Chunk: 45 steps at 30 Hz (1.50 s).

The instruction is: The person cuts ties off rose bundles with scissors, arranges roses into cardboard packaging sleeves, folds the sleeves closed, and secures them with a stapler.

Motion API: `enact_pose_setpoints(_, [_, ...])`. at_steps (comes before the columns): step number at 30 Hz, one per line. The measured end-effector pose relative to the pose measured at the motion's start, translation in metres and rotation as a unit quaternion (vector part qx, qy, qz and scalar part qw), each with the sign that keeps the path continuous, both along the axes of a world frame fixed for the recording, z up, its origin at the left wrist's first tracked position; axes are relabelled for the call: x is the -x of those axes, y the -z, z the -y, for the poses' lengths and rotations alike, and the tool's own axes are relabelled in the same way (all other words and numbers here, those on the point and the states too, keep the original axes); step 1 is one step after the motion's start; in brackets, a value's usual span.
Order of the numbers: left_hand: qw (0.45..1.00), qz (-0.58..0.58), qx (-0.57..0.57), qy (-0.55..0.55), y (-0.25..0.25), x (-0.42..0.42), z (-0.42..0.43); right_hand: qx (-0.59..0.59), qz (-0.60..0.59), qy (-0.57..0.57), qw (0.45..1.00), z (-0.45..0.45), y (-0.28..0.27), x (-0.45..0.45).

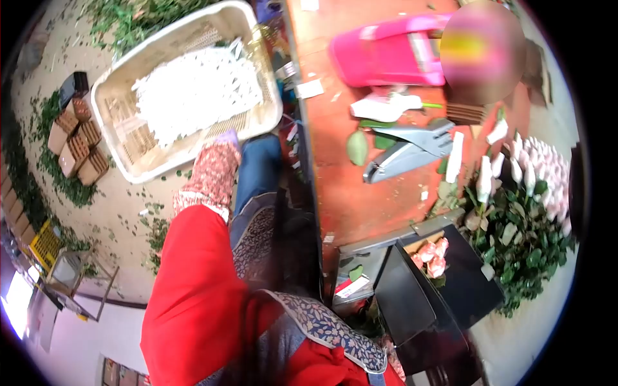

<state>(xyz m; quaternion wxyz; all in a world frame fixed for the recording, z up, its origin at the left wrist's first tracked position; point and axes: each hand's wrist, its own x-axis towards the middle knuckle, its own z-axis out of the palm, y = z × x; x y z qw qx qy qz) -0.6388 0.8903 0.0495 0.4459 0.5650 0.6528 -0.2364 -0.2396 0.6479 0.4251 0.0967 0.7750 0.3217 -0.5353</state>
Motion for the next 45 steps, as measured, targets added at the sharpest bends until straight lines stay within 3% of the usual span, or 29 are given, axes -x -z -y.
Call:
enact_pose_setpoints(3, [0.999,0.043,-0.003,-0.02,-0.038,-0.018,0.02,-0.02,-0.002,0.003,1.0,-0.002,-0.004,0.004])
enact_pose_setpoints(5, [0.983,0.094,-0.129,-0.086,-0.014,-0.016,0.062,-0.037,-0.007,0.001,0.999,0.0,-0.009,0.006])
enact_pose_setpoints(6, [0.983,0.094,-0.134,-0.086,-0.028,-0.006,0.074,-0.046,-0.012,-0.002,0.999,0.001,-0.01,0.007])
enact_pose_setpoints(8, [0.969,0.138,-0.123,-0.163,-0.064,0.012,0.1,-0.071,-0.02,-0.003,0.997,0.002,-0.018,0.008])
enact_pose_setpoints(9, [0.96,0.143,-0.086,-0.225,-0.108,0.017,0.107,-0.083,-0.023,-0.005,0.996,0.003,-0.022,0.008])
enact_pose_setpoints(11, [0.968,0.114,-0.08,-0.206,-0.132,0.048,0.153,-0.108,-0.03,-0.008,0.994,0.004,-0.032,0.006])
enact_pose_setpoints(15, [0.988,-0.013,0.045,-0.146,-0.2,0.09,0.189,-0.142,-0.039,-0.023,0.989,-0.001,-0.052,-0.003])
enact_pose_setpoints(17, [0.978,-0.019,0.063,-0.197,-0.174,0.117,0.21,-0.155,-0.038,-0.026,0.987,-0.006,-0.058,-0.008])
enact_pose_setpoints(20, [0.981,-0.018,0.011,-0.191,-0.178,0.108,0.197,-0.167,-0.035,-0.03,0.985,-0.015,-0.065,-0.015])
enact_pose_setpoints(22, [0.976,0.072,0.025,-0.204,-0.189,0.094,0.177,-0.167,-0.032,-0.026,0.985,-0.015,-0.073,-0.021])
enact_pose_setpoints(23, [0.978,0.054,0.0,-0.2,-0.172,0.089,0.181,-0.168,-0.033,-0.024,0.985,-0.017,-0.076,-0.022])
enact_pose_setpoints(27, [0.985,-0.004,0.065,-0.161,-0.184,0.075,0.174,-0.17,-0.027,-0.018,0.985,-0.022,-0.09,-0.03])
enact_pose_setpoints(31, [0.988,0.038,0.07,-0.133,-0.18,0.087,0.172,-0.185,-0.024,0.003,0.982,-0.038,-0.096,-0.035])
enact_pose_setpoints(32, [0.983,0.065,0.071,-0.155,-0.166,0.096,0.175,-0.193,-0.02,0.013,0.981,-0.04,-0.102,-0.039])
enact_pose_setpoints(33, [0.966,0.096,0.101,-0.218,-0.182,0.095,0.165,-0.198,-0.019,0.022,0.98,-0.045,-0.103,-0.041])
enact_pose_setpoints(34, [0.967,0.109,0.064,-0.22,-0.166,0.106,0.169,-0.203,-0.018,0.026,0.979,-0.051,-0.103,-0.042])
enact_pose_setpoints(35, [0.98,0.081,0.046,-0.178,-0.162,0.11,0.166,-0.209,-0.021,0.033,0.977,-0.059,-0.103,-0.041])
enact_pose_setpoints(36, [0.992,0.084,-0.036,-0.086,-0.116,0.132,0.175,-0.214,-0.024,0.04,0.976,-0.068,-0.103,-0.041])
enact_pose_setpoints(37, [0.997,0.041,0.03,-0.055,-0.11,0.137,0.16,-0.217,-0.03,0.046,0.975,-0.075,-0.102,-0.04])
enact_pose_setpoints(38, [0.978,0.157,0.113,-0.084,-0.077,0.156,0.151,-0.22,-0.033,0.055,0.973,-0.082,-0.101,-0.041])
enact_pose_setpoints(40, [0.983,0.017,0.155,0.093,-0.139,0.118,0.083,-0.226,-0.044,0.083,0.97,-0.091,-0.1,-0.041])
enact_pose_setpoints(42, [0.95,-0.055,0.184,0.246,-0.21,0.07,0.016,-0.229,-0.054,0.114,0.965,-0.1,-0.098,-0.044])
enact_pose_setpoints(44, [0.897,-0.105,0.187,0.386,-0.297,0.009,-0.049,-0.228,-0.041,0.049,0.972,-0.109,-0.091,-0.05])
enact_pose_setpoints(45, [0.872,-0.117,0.171,0.445,-0.337,-0.024,-0.079,-0.223,0.007,-0.081,0.972,-0.109,-0.095,-0.054])
